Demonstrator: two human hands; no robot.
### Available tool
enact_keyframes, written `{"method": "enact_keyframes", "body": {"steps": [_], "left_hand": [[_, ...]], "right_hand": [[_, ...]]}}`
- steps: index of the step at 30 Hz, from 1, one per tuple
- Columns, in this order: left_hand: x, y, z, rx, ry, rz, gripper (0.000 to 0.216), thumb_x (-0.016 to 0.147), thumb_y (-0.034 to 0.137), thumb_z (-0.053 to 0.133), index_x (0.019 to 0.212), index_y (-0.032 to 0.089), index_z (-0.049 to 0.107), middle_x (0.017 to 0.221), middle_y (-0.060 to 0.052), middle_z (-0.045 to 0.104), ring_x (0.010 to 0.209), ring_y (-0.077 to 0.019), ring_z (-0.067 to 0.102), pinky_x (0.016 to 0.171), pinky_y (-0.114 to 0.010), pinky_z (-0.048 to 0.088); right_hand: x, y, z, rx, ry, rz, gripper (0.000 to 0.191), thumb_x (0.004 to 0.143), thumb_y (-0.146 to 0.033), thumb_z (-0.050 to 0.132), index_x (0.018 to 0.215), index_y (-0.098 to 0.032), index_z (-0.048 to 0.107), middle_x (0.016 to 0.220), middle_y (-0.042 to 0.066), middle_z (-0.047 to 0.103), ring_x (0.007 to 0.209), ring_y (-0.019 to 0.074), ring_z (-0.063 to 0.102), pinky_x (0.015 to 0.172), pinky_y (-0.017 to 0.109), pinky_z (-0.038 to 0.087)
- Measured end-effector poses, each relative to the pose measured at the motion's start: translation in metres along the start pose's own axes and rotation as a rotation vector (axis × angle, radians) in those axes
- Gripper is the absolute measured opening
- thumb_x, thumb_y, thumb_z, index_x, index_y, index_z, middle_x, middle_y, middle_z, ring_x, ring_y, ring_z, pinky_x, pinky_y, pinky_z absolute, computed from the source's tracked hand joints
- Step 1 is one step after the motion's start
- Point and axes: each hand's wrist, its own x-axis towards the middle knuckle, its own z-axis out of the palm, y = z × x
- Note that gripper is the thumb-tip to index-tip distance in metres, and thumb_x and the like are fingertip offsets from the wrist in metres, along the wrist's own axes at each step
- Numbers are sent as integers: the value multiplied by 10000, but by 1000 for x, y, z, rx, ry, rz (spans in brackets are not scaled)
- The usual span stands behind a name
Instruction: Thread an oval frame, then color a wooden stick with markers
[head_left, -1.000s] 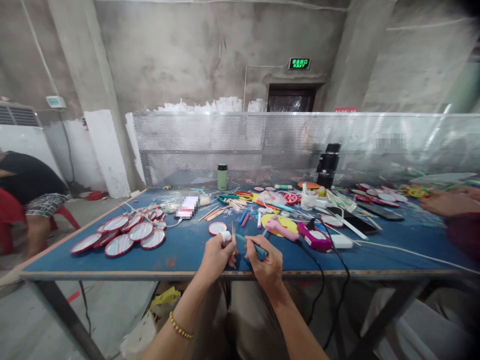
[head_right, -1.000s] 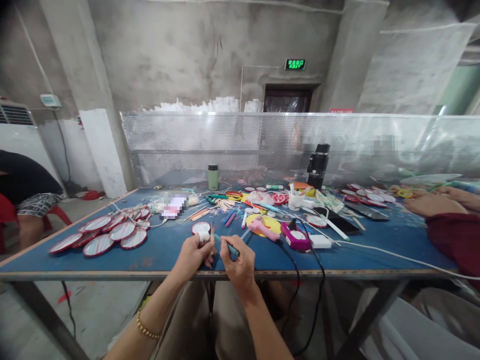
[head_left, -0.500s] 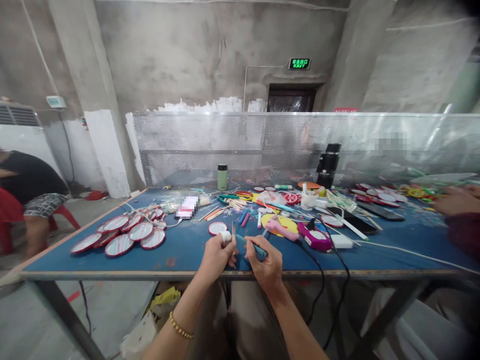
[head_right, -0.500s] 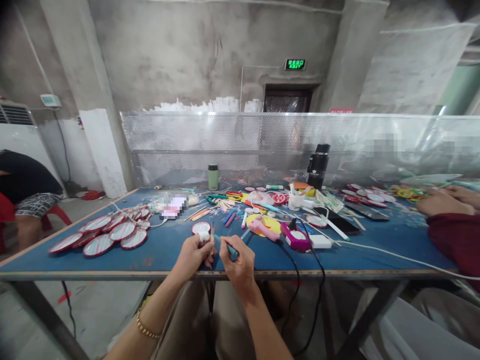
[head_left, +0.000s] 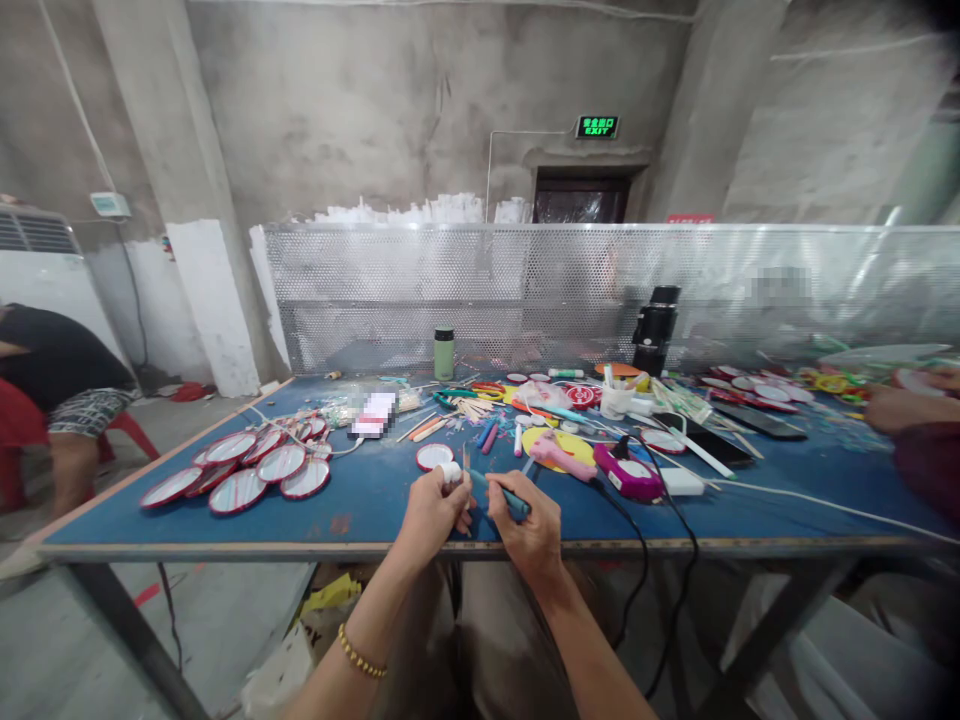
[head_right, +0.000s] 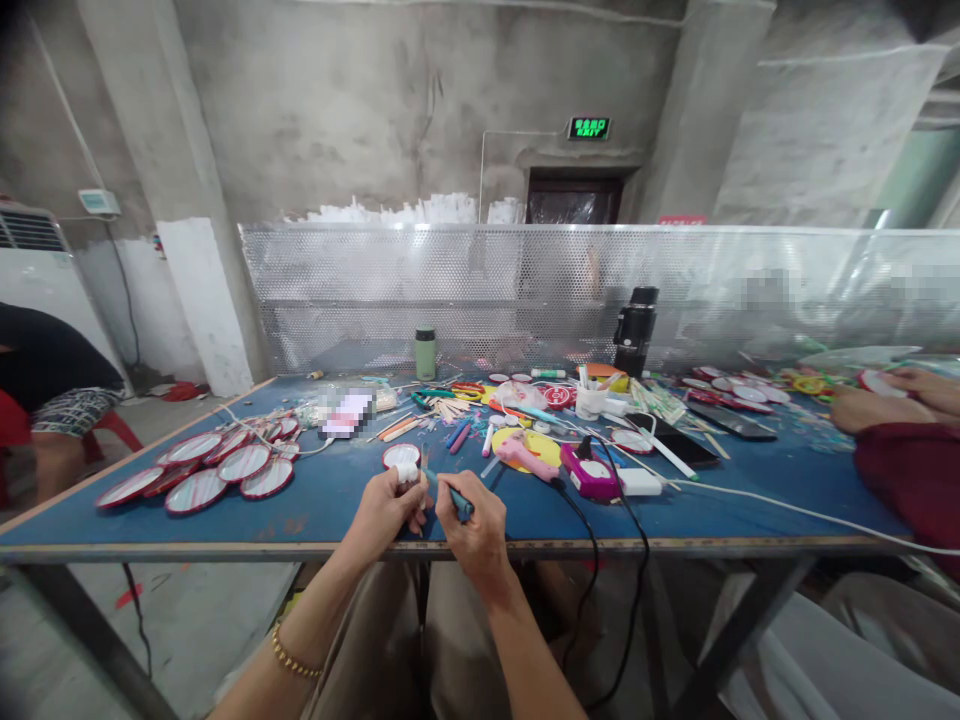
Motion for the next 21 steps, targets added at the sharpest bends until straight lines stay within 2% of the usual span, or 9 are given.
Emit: {"method": "enact_keyframes", "body": {"steps": [11, 17, 21], "left_hand": [[1, -3, -1, 0, -3, -4, 197, 796, 350, 618, 706, 183, 562, 554, 17, 626, 377, -116, 554, 384, -208, 457], [0, -2, -1, 5, -14, -5, 215, 797, 340, 614, 660, 188, 546, 493, 31, 592, 358, -111, 542, 379, -197, 433], [1, -2, 0, -1, -7, -2, 216, 791, 356, 618, 673, 189, 549, 525, 20, 615, 367, -118, 547, 377, -209, 443]], "right_hand": [[2, -1, 0, -4, 20, 13, 122, 919, -148, 564, 910, -190, 678, 724, 6, 661, 640, 129, 626, 663, 244, 511], [1, -1, 0, -11, 68, 9, 113, 917, -147, 571, 899, -193, 673, 727, 3, 667, 631, 123, 626, 656, 238, 515], [0, -1, 0, -15, 33, 25, 119, 932, -175, 558, 911, -197, 674, 727, 7, 665, 638, 128, 631, 661, 245, 523]]}}
